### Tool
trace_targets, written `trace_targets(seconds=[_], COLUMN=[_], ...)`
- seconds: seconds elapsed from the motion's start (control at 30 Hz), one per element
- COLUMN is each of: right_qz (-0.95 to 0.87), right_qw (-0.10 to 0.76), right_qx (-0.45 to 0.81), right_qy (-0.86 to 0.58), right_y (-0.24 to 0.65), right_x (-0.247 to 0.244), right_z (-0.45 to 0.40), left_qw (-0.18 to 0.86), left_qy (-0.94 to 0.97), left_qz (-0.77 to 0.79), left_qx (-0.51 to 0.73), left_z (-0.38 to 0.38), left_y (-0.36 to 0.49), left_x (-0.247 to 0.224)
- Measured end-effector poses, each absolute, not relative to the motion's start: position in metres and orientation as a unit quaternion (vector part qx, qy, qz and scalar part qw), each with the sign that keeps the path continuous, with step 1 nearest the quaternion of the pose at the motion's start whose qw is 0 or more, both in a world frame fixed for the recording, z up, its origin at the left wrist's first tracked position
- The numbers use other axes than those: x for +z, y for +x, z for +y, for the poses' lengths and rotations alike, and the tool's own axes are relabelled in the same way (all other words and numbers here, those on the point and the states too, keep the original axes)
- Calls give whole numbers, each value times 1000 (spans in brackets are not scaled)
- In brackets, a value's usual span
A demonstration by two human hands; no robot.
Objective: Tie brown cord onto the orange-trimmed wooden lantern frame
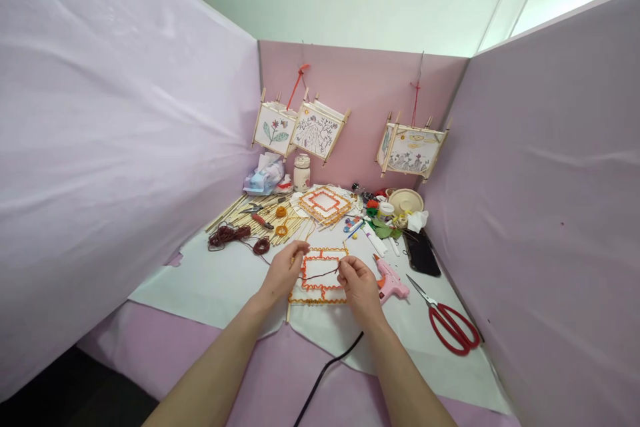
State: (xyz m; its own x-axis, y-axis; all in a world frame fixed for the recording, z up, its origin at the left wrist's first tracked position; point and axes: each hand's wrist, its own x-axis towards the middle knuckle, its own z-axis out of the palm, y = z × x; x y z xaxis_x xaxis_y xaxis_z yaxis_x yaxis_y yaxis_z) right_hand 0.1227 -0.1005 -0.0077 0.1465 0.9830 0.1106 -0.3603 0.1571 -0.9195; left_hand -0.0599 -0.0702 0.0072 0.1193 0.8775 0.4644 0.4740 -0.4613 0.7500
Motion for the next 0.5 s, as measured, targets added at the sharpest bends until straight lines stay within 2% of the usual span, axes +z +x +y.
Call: trace_targets(seconds=[0.17, 0.33, 0.43, 0.5], right_qz=[-379, -322, -234, -183], right_qw=[651, 680, 693, 698], right_qx=[537, 576, 641, 670], right_qy=[-380, -318, -234, -173], right_y=[125, 131, 142, 153], right_x=[1, 6, 11, 15], right_z=[-103, -101, -98, -97], left_qw=[335, 414, 377, 292], left_qy=[775, 777, 786, 773], left_qz=[422, 421, 451, 509], left_qx=[330, 221, 193, 240], left_z=[-77, -73, -68, -64], left_y=[-81, -104, -109, -111], left_x=[26, 24, 19, 19])
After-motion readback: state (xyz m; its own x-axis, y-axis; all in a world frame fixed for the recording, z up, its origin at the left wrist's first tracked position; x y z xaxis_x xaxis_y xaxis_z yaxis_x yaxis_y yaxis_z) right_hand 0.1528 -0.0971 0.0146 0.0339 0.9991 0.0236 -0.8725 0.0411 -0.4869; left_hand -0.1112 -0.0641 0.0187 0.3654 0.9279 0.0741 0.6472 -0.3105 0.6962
